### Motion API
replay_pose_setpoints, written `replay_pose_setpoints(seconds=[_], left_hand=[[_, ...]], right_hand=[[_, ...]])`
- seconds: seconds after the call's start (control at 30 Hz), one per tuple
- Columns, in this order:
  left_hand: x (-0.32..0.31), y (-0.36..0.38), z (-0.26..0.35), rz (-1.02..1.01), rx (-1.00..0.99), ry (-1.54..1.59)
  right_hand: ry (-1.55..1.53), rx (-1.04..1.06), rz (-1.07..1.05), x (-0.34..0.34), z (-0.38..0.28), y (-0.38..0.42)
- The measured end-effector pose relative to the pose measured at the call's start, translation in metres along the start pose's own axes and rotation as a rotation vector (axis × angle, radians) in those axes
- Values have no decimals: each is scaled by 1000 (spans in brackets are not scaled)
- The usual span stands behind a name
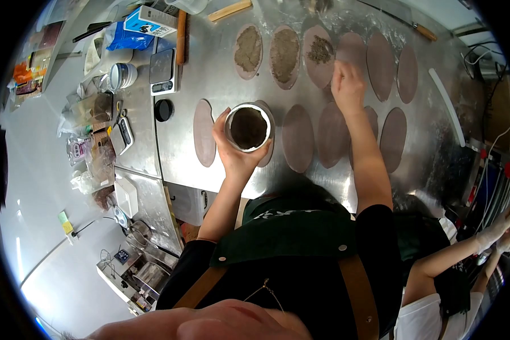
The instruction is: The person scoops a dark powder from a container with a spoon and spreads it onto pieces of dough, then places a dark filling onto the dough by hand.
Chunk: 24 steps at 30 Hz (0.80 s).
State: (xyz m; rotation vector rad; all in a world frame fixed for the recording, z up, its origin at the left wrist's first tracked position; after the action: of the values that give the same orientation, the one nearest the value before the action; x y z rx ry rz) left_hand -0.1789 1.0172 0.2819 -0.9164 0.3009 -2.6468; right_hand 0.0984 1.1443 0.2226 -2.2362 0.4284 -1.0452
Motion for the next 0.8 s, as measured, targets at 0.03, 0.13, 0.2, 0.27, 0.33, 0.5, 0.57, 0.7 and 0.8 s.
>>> replay_pose_setpoints(seconds=[0.03, 0.13, 0.2, 0.27, 0.33, 0.5, 0.57, 0.7, 0.8], left_hand=[[0, 0, 0, 1, -5, 0], [2, 2, 0, 1, -21, -10], [2, 2, 0, -1, -32, -31], [2, 3, -2, -1, -30, -32], [1, 4, -4, -3, -17, -31], [0, 7, -8, -9, 8, -18], [0, 7, -9, -25, 22, -32], [1, 6, -9, -37, 43, -67], [2, 7, -12, -30, 47, -39]], right_hand=[[-61, -98, 44, 1, 16, 3], [-320, -535, 135, -1, 77, 13], [-489, -754, 197, -5, 107, 18], [-655, -876, 228, -15, 138, 26], [-773, -975, 246, -26, 158, 33], [-902, -1074, 188, -49, 183, 45], [-952, -1098, 202, -56, 187, 50], [-996, -1123, 212, -69, 189, 50], [-1024, -1100, 222, -79, 189, 41]])
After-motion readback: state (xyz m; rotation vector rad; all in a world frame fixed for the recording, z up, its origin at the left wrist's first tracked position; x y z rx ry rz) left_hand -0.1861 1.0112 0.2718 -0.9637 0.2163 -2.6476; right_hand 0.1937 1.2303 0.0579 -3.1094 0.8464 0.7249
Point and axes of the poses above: each hand's wrist, its own y-axis away from the middle knuckle, its own x-axis out of the back of the hand, z = x × y, the point moved 10 cm from there along -y, towards the middle knuckle, and after that the axes turned 2 degrees about z, right-handed, at the moved point
